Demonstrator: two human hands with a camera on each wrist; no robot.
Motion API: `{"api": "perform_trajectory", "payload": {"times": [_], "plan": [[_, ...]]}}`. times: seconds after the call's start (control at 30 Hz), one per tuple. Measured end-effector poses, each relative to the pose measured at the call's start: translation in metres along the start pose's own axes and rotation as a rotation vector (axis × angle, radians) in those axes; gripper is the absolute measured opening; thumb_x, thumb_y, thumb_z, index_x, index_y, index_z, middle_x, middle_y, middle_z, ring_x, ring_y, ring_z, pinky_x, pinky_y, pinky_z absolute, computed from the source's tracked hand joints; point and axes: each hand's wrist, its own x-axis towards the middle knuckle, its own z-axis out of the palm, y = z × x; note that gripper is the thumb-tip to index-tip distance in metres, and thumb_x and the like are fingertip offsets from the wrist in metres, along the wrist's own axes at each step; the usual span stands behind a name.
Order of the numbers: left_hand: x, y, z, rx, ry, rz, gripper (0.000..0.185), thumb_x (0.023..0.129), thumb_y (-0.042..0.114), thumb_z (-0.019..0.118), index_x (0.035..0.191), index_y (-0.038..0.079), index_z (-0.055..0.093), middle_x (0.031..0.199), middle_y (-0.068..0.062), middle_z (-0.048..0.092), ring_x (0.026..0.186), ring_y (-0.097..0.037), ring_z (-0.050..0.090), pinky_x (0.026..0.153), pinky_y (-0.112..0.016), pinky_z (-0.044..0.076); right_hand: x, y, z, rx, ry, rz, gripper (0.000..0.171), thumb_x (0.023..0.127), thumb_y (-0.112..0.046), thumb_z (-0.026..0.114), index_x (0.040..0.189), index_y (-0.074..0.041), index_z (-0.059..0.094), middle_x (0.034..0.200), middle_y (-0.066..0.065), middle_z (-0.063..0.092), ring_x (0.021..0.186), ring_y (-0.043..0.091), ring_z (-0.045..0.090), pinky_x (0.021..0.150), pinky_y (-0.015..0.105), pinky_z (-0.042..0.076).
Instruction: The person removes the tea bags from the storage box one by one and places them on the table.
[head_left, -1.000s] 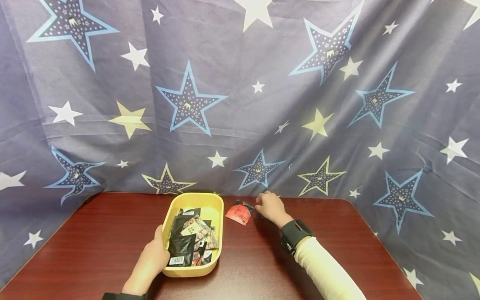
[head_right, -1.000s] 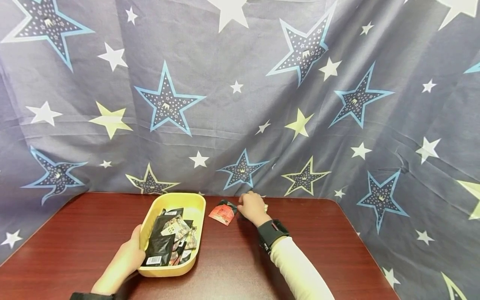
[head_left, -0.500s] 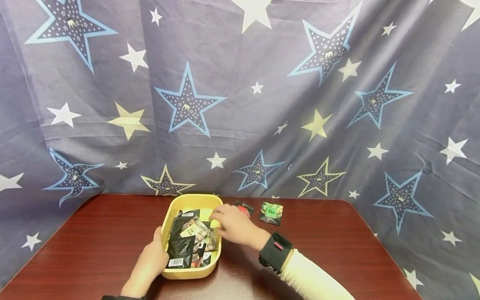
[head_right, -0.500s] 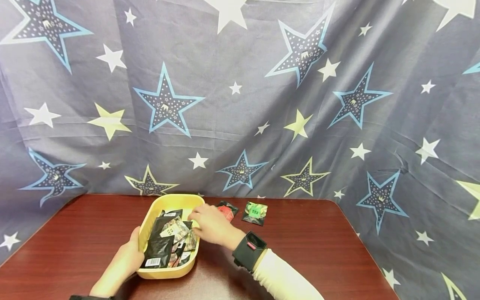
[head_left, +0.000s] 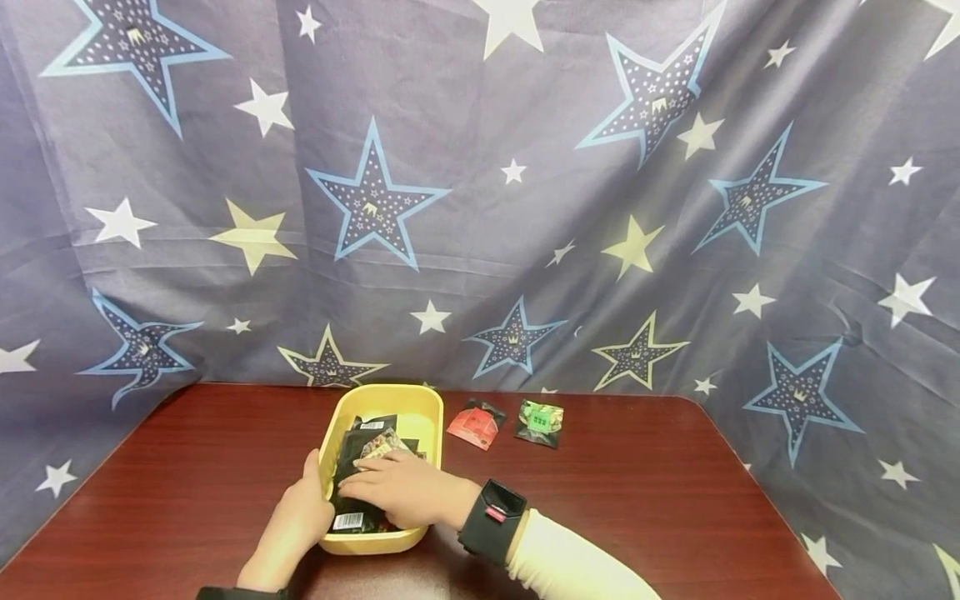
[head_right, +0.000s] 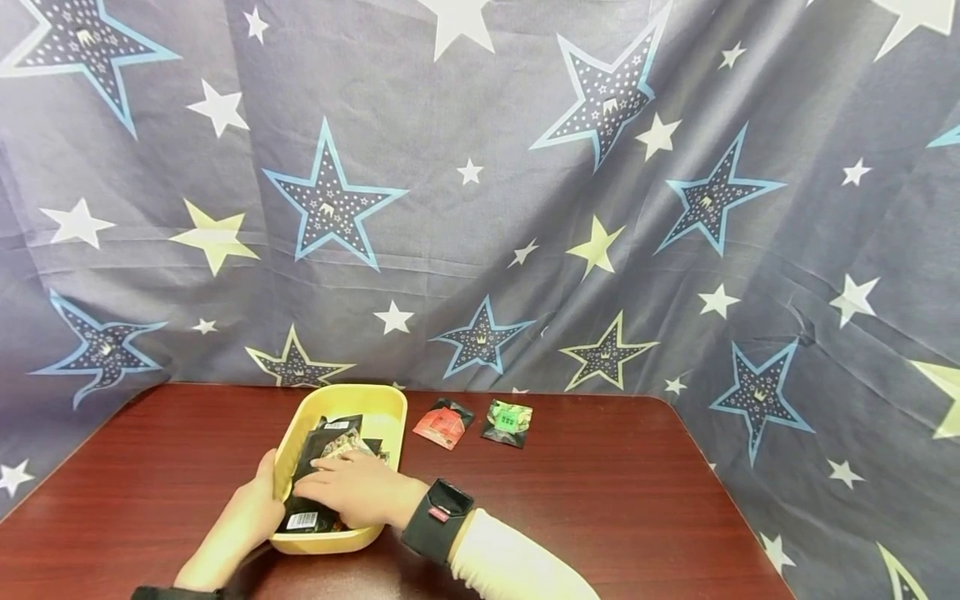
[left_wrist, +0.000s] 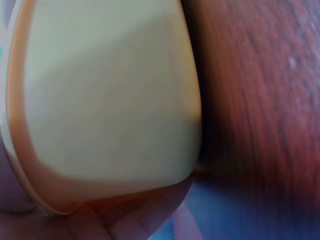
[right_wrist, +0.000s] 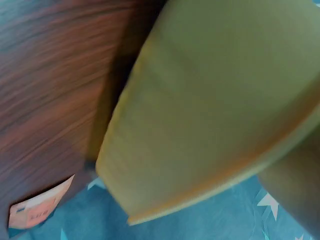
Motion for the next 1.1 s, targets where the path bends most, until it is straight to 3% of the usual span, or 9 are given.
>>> {"api": "perform_trajectory", "payload": {"times": [0.13,0.33,0.5,0.77,1.1], "plan": [[0.001,0.0,-0.001,0.002,-0.012,-0.01,0.074,0.075,-0.003,0.048,0.137,-0.018,0.011,0.101,-0.043,0.055,0.084,-0.044,0.061,0.065,-0.049,0.046,0.008,-0.005,0.002,0.032,-0.054,-0.01,0.061,0.084,-0.016,0.064,0.138,-0.034,0.042,0.143,-0.021,0.04,0.138,0.007,0.029,0.108,0.032,0.029],[0.001,0.001,0.0,-0.008,-0.004,-0.004,0.072,0.079,-0.001,0.048,0.137,-0.018,0.01,0.101,-0.043,0.054,0.085,-0.045,0.061,0.066,-0.05,0.047,0.008,-0.005,0.002,0.0,-0.059,0.012,0.056,0.085,-0.02,0.062,0.135,-0.036,0.044,0.137,-0.022,0.047,0.132,0.001,0.037,0.103,0.028,0.032],[-0.001,0.0,0.0,-0.007,0.009,0.004,0.068,0.084,0.004,0.048,0.137,-0.018,0.011,0.098,-0.043,0.055,0.083,-0.045,0.062,0.066,-0.051,0.046,0.005,-0.005,-0.001,-0.052,0.004,-0.006,0.046,0.087,-0.02,0.059,0.13,-0.037,0.051,0.131,-0.022,0.053,0.126,-0.002,0.043,0.1,0.027,0.034],[0.0,0.003,0.0,-0.001,-0.008,0.002,0.075,0.072,-0.005,0.046,0.137,-0.02,0.011,0.097,-0.043,0.055,0.077,-0.038,0.06,0.063,-0.046,0.045,-0.006,0.004,-0.009,-0.087,0.165,-0.055,0.03,0.089,-0.02,0.057,0.114,-0.034,0.064,0.113,-0.021,0.063,0.11,-0.004,0.053,0.096,0.023,0.033],[0.001,0.001,-0.001,0.001,-0.026,-0.005,0.077,0.072,-0.004,0.047,0.137,-0.019,0.01,0.1,-0.044,0.053,0.08,-0.04,0.06,0.065,-0.049,0.045,-0.025,0.001,-0.023,-0.224,0.289,0.015,0.024,0.088,-0.025,0.056,0.11,-0.034,0.063,0.108,-0.021,0.064,0.102,0.0,0.055,0.093,0.023,0.037]]}}
